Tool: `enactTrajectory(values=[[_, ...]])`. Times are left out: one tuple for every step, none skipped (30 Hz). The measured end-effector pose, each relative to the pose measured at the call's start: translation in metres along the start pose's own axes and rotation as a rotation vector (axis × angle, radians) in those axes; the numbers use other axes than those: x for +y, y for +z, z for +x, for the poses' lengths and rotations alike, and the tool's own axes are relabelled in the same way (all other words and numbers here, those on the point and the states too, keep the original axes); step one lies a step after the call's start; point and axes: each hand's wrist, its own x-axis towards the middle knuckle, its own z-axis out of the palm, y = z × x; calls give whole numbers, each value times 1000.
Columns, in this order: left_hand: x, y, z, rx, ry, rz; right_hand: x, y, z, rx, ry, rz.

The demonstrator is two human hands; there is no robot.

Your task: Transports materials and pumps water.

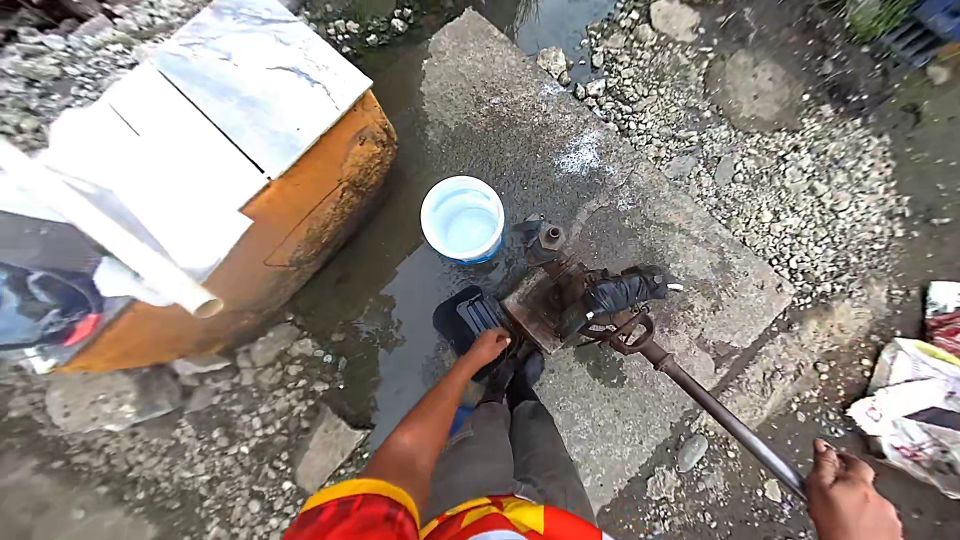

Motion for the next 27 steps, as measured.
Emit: enactTrajectory(values=[[-10, 4, -4, -1, -40, 9, 6, 17, 14, 19, 7, 15], [-22, 7, -8, -1, -78, 18, 11, 33, 30, 37, 10, 39], [-33, 9, -14, -2, -113, 33, 16, 50, 46, 46, 5, 65], [-43, 10, -21, -9, -150, 60, 20, 65, 62, 45, -5, 92], [-52, 9, -29, -17, -191, 97, 22, 80, 77, 37, -17, 118], [-62, 7, -36, -22, -234, 145, 23, 97, 89, 30, -35, 154], [-71, 6, -43, -28, -280, 185, 23, 114, 99, 21, -60, 202], [-79, 4, -51, -32, -321, 210, 24, 135, 108, 11, -92, 257], [-84, 1, -58, -34, -362, 235, 23, 159, 116, 11, -130, 326], [-88, -1, -63, -32, -402, 256, 20, 184, 122, 5, -161, 398], [-91, -1, -64, -29, -428, 270, 18, 208, 127, -10, -186, 470], [-90, -2, -64, -27, -444, 283, 13, 231, 131, -35, -203, 541], [-83, -4, -63, -23, -454, 298, 5, 250, 133, -70, -201, 595], [-77, -6, -61, -19, -459, 304, -3, 260, 135, -107, -189, 617], [-72, -7, -60, -18, -457, 309, -7, 265, 134, -154, -170, 611], [-67, -6, -57, -26, -442, 312, -5, 263, 130, -213, -150, 585], [-61, -4, -50, -39, -409, 314, -2, 255, 127, -276, -134, 548], [-54, -3, -45, -56, -368, 315, -1, 249, 122, -334, -117, 516], [-47, -6, -42, -75, -332, 327, -2, 244, 109, -382, -97, 497], [-42, -8, -40, -96, -297, 334, 0, 238, 90, -415, -58, 484], [-38, -9, -37, -107, -259, 338, 2, 229, 68, -423, -14, 471], [-35, -12, -33, -110, -226, 335, 5, 221, 45, -416, 26, 461], [-34, -14, -30, -107, -196, 325, 11, 210, 23, -398, 55, 439], [-33, -16, -25, -105, -173, 312, 16, 196, 7, -360, 76, 411], [-32, -20, -20, -104, -154, 301, 19, 175, -4, -326, 90, 380], [-31, -26, -17, -107, -142, 289, 19, 151, -13, -310, 102, 351], [-31, -32, -14, -116, -135, 280, 19, 124, -20, -295, 109, 324]])
